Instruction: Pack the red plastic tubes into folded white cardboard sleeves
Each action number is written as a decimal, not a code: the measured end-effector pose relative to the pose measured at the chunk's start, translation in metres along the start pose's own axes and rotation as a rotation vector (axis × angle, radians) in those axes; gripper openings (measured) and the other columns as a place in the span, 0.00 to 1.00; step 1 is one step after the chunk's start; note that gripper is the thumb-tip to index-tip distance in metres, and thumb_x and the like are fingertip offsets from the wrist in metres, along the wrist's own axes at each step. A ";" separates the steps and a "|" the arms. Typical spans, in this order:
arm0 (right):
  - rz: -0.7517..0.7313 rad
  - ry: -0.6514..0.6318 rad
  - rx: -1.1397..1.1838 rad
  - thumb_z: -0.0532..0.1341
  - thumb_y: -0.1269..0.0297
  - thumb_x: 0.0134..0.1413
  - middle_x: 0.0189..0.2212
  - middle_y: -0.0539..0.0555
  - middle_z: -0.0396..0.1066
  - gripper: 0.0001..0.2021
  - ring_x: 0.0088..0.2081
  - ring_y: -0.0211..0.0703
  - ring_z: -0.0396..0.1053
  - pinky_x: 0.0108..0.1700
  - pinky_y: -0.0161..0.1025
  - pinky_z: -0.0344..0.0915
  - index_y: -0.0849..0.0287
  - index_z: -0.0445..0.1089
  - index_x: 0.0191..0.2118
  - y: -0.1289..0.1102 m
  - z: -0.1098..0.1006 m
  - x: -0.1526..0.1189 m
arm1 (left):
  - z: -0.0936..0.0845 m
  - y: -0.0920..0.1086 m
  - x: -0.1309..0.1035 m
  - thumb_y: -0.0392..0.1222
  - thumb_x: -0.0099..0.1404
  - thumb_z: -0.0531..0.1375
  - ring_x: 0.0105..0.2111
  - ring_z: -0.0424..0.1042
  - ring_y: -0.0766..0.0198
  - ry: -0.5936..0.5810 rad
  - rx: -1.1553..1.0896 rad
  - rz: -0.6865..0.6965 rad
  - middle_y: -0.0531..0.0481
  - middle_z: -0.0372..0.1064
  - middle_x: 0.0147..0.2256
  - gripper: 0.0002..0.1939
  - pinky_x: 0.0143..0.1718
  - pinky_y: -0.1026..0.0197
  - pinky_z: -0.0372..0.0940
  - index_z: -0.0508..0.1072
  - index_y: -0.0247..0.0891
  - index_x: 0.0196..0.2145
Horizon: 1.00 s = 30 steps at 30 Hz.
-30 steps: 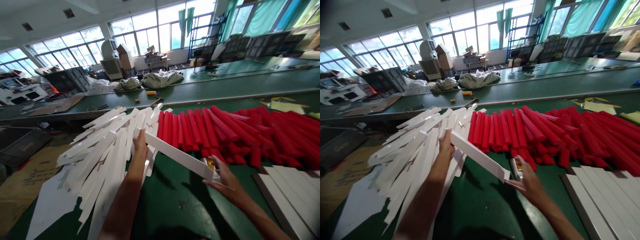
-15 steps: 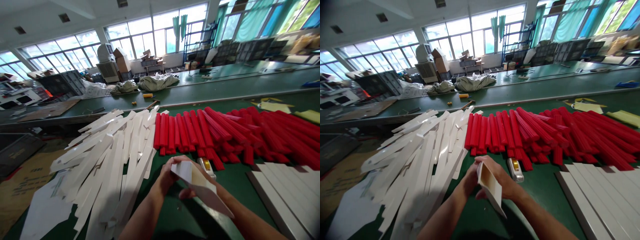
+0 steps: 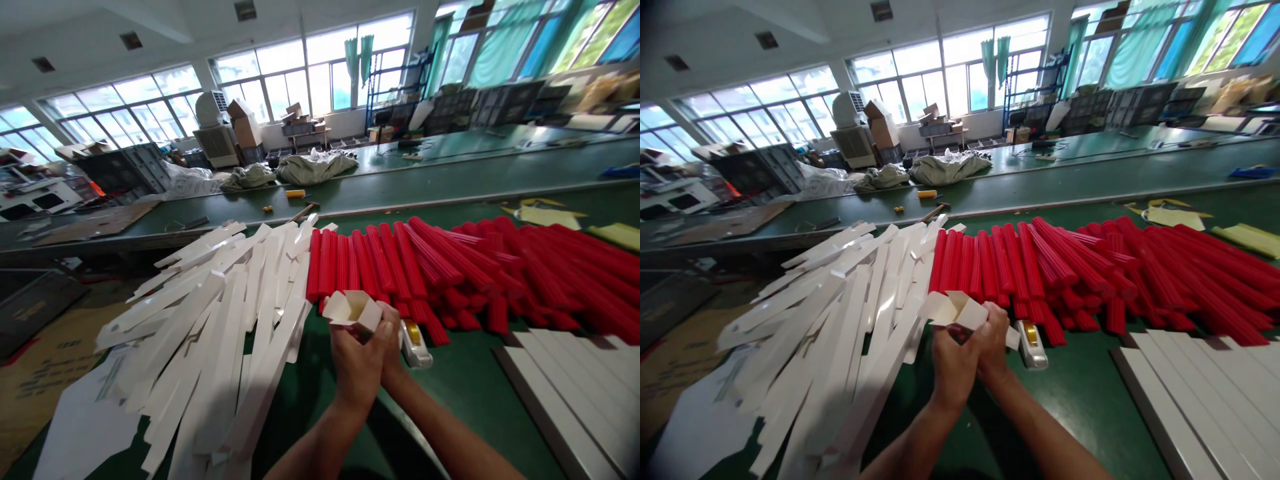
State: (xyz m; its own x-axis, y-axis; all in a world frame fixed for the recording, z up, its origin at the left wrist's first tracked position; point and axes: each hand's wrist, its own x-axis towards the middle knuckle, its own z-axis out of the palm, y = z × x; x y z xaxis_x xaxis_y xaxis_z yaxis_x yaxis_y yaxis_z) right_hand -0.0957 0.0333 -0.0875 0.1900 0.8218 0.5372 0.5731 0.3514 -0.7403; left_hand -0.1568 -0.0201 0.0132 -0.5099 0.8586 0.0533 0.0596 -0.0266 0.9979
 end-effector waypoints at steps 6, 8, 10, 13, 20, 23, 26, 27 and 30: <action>-0.302 0.007 -0.238 0.50 0.66 0.63 0.46 0.64 0.67 0.20 0.49 0.54 0.64 0.50 0.54 0.64 0.61 0.55 0.59 0.000 0.007 -0.023 | 0.015 0.005 0.031 0.48 0.45 0.72 0.34 0.74 0.58 0.255 -0.089 -0.006 0.43 0.72 0.39 0.37 0.35 0.56 0.71 0.65 0.33 0.50; -0.435 -0.117 -0.154 0.51 0.63 0.62 0.49 0.66 0.66 0.25 0.51 0.56 0.64 0.50 0.54 0.64 0.62 0.50 0.63 -0.001 -0.002 -0.024 | 0.012 0.002 0.039 0.47 0.46 0.72 0.36 0.74 0.58 0.326 -0.043 0.043 0.43 0.71 0.42 0.39 0.37 0.57 0.70 0.62 0.35 0.53; -0.568 -0.279 -0.066 0.54 0.60 0.59 0.55 0.68 0.62 0.33 0.56 0.58 0.61 0.52 0.54 0.64 0.64 0.44 0.66 0.004 -0.019 -0.017 | 0.006 -0.001 0.046 0.47 0.48 0.71 0.35 0.74 0.60 0.273 -0.015 0.088 0.45 0.72 0.40 0.36 0.36 0.59 0.70 0.64 0.35 0.52; -0.604 -0.351 -0.211 0.55 0.63 0.56 0.60 0.68 0.58 0.36 0.61 0.58 0.56 0.59 0.58 0.57 0.64 0.43 0.68 0.032 -0.049 0.013 | -0.007 -0.006 0.051 0.48 0.49 0.70 0.30 0.73 0.61 0.149 -0.004 0.119 0.47 0.73 0.34 0.28 0.32 0.62 0.69 0.69 0.34 0.44; -0.627 -0.421 -0.900 0.50 0.75 0.57 0.65 0.60 0.55 0.26 0.66 0.63 0.47 0.62 0.71 0.39 0.62 0.62 0.62 0.119 -0.073 0.093 | -0.019 -0.022 0.049 0.47 0.48 0.70 0.28 0.73 0.59 0.053 -0.014 0.141 0.49 0.73 0.27 0.20 0.30 0.62 0.69 0.72 0.34 0.36; -0.738 -0.541 -0.914 0.49 0.79 0.56 0.60 0.60 0.63 0.26 0.61 0.61 0.58 0.61 0.68 0.47 0.60 0.66 0.59 0.132 -0.068 0.108 | -0.018 -0.021 0.045 0.45 0.48 0.70 0.28 0.73 0.59 0.027 0.025 0.158 0.49 0.73 0.28 0.20 0.32 0.61 0.70 0.73 0.34 0.38; -0.787 -0.588 -0.888 0.48 0.80 0.55 0.59 0.61 0.65 0.27 0.56 0.58 0.63 0.55 0.61 0.59 0.60 0.67 0.58 0.141 -0.067 0.115 | -0.019 -0.017 0.039 0.44 0.48 0.69 0.30 0.74 0.58 -0.010 0.023 0.141 0.47 0.74 0.31 0.22 0.33 0.60 0.70 0.72 0.34 0.40; -0.804 -0.599 -0.875 0.47 0.81 0.55 0.59 0.61 0.65 0.27 0.56 0.58 0.63 0.53 0.58 0.62 0.61 0.67 0.58 0.144 -0.067 0.117 | -0.020 -0.016 0.037 0.43 0.48 0.69 0.30 0.75 0.57 -0.019 0.019 0.135 0.47 0.75 0.31 0.23 0.34 0.59 0.70 0.72 0.34 0.41; -0.861 -0.611 -0.793 0.47 0.82 0.54 0.54 0.66 0.69 0.24 0.56 0.56 0.63 0.52 0.51 0.65 0.68 0.70 0.54 0.145 -0.071 0.123 | -0.022 -0.016 0.033 0.42 0.48 0.69 0.32 0.75 0.56 -0.022 0.024 0.137 0.45 0.75 0.34 0.24 0.36 0.58 0.71 0.71 0.33 0.43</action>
State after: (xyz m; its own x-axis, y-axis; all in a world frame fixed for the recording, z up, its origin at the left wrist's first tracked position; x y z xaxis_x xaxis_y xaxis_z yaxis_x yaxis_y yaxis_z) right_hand 0.0673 0.1532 -0.1001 -0.7359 0.6111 0.2915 0.6768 0.6757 0.2921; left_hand -0.1936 -0.0021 -0.0004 -0.4764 0.8590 0.1877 0.1480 -0.1320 0.9801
